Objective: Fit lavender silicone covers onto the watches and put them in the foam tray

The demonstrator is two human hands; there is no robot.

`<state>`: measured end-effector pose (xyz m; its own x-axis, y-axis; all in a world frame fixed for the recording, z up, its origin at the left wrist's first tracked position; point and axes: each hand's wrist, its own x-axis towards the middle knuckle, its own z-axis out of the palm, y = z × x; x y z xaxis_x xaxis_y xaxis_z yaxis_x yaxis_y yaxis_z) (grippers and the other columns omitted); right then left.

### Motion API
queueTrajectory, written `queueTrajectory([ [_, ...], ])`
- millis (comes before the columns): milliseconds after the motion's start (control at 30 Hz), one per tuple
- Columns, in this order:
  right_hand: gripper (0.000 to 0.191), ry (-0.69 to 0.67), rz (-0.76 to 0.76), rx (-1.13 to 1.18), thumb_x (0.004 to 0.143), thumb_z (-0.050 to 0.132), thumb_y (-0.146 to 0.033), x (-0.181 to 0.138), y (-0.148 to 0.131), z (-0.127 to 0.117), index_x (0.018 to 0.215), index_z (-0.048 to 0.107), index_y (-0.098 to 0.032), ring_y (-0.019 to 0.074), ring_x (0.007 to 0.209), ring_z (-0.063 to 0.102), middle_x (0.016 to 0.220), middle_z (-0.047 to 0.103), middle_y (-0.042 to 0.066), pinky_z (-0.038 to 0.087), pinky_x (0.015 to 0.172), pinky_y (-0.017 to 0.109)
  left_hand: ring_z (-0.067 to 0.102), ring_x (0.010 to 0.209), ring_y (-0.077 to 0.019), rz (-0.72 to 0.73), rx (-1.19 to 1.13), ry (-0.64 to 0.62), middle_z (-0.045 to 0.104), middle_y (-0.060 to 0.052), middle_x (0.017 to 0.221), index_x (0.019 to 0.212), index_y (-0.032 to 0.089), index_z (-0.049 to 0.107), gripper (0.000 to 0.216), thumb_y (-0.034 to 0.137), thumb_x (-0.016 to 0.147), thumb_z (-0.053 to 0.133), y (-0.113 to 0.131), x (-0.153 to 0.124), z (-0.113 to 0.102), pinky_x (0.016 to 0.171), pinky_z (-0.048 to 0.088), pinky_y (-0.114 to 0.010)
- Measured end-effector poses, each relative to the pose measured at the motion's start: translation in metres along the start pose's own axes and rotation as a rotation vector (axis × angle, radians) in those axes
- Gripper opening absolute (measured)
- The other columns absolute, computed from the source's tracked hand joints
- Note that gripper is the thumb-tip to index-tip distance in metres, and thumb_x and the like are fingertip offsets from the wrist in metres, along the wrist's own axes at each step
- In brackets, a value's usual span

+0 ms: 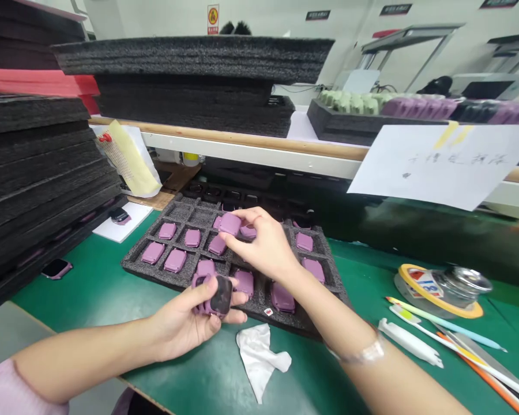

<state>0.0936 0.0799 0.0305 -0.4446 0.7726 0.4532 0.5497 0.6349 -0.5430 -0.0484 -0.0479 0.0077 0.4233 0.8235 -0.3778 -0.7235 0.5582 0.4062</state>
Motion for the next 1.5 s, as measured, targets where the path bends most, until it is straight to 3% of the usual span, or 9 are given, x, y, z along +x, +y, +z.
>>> queueTrajectory([
  [100,0.031,-0.102,-0.037,-0.052,0.076,0.083,-0.032,0.037,0.009,0.034,0.101,0.074,-0.015,0.0289,0.101,0.07,0.103,0.072,0.012,0.056,0.095,0.046,0.074,0.061,-0.0155,-0.067,0.08,-0.057,0.079,-0.009,0.088,0.091,0.012,0.072,0.038,0.035,0.067,0.091,0.002,0.0,-0.005,0.044,0.043,-0.014],
  [333,0.032,-0.159,-0.122,0.003,0.101,0.057,-0.038,0.062,0.0,0.077,0.125,0.063,-0.017,0.0247,0.115,0.064,0.13,0.064,0.009,0.054,0.098,0.047,0.037,0.031,-0.0016,-0.025,0.192,-0.136,0.079,-0.009,0.082,0.088,0.013,0.073,0.029,0.035,0.072,0.079,0.01,0.004,-0.012,0.037,0.015,-0.02],
  [500,0.026,-0.116,-0.048,0.153,0.103,0.054,-0.035,0.061,-0.007,0.051,0.111,0.069,-0.016,0.023,0.109,0.069,0.117,0.072,0.009,0.055,0.098,0.047,0.048,0.043,-0.0041,0.023,0.077,-0.075,0.075,-0.01,0.085,0.094,0.011,0.073,0.037,0.038,0.07,0.084,0.008,0.005,-0.006,0.041,0.018,-0.018],
  [633,0.033,-0.08,-0.04,0.275,0.104,0.046,-0.042,0.021,-0.028,0.007,0.105,0.07,-0.02,0.0218,0.104,0.073,0.108,0.077,0.008,0.058,0.094,0.04,0.045,0.04,-0.004,-0.01,0.018,-0.038,0.071,-0.008,0.077,0.089,0.01,0.071,0.045,0.054,0.084,0.071,0.007,0.002,-0.004,0.04,0.018,-0.018],
  [767,0.033,-0.132,-0.266,0.321,0.077,0.084,-0.043,-0.038,-0.046,-0.022,0.093,0.064,-0.023,0.0243,0.106,0.071,0.113,0.072,0.008,0.059,0.093,0.039,0.038,0.037,-0.003,0.012,0.051,-0.047,0.062,-0.004,0.061,0.076,0.009,0.069,0.057,0.065,0.087,0.061,0.007,0.003,-0.007,0.039,0.021,-0.017],
  [900,0.018,-0.204,-0.312,0.186,0.085,0.078,-0.025,-0.07,-0.048,-0.024,0.095,0.063,-0.025,0.0237,0.115,0.069,0.134,0.065,0.011,0.062,0.085,0.034,0.039,0.039,-0.0017,0.006,0.05,-0.095,0.06,-0.002,0.063,0.072,0.009,0.067,0.054,0.062,0.08,0.073,0.006,0.005,-0.008,0.037,0.022,-0.014],
  [1133,0.008,0.032,-0.354,0.156,0.088,0.071,-0.017,-0.073,-0.046,-0.015,0.087,0.066,-0.023,0.0218,0.099,0.073,0.112,0.074,0.009,0.061,0.086,0.038,0.044,0.042,-0.0025,0.016,0.012,-0.126,0.057,0.0,0.061,0.078,0.01,0.066,0.043,0.052,0.087,0.07,0.01,0.009,-0.007,0.037,0.026,-0.011],
  [1400,0.015,0.293,0.015,0.539,0.094,0.066,-0.025,-0.077,-0.048,-0.019,0.08,0.062,-0.024,0.0141,0.061,0.07,0.092,0.076,0.004,0.062,0.058,0.03,0.042,0.039,-0.0031,-0.003,0.099,-0.184,0.072,-0.008,0.078,0.089,0.011,0.069,0.043,0.054,0.087,0.069,0.011,0.006,-0.003,0.039,0.02,-0.017],
  [1500,0.015,0.313,0.06,0.653,0.096,0.067,-0.028,-0.08,-0.048,-0.024,0.082,0.061,-0.025,0.0163,0.067,0.076,0.092,0.078,0.003,0.067,0.066,0.032,0.044,0.039,-0.0038,-0.013,0.093,-0.205,0.074,-0.008,0.079,0.088,0.012,0.07,0.044,0.055,0.08,0.077,0.011,0.006,-0.004,0.039,0.019,-0.018],
])
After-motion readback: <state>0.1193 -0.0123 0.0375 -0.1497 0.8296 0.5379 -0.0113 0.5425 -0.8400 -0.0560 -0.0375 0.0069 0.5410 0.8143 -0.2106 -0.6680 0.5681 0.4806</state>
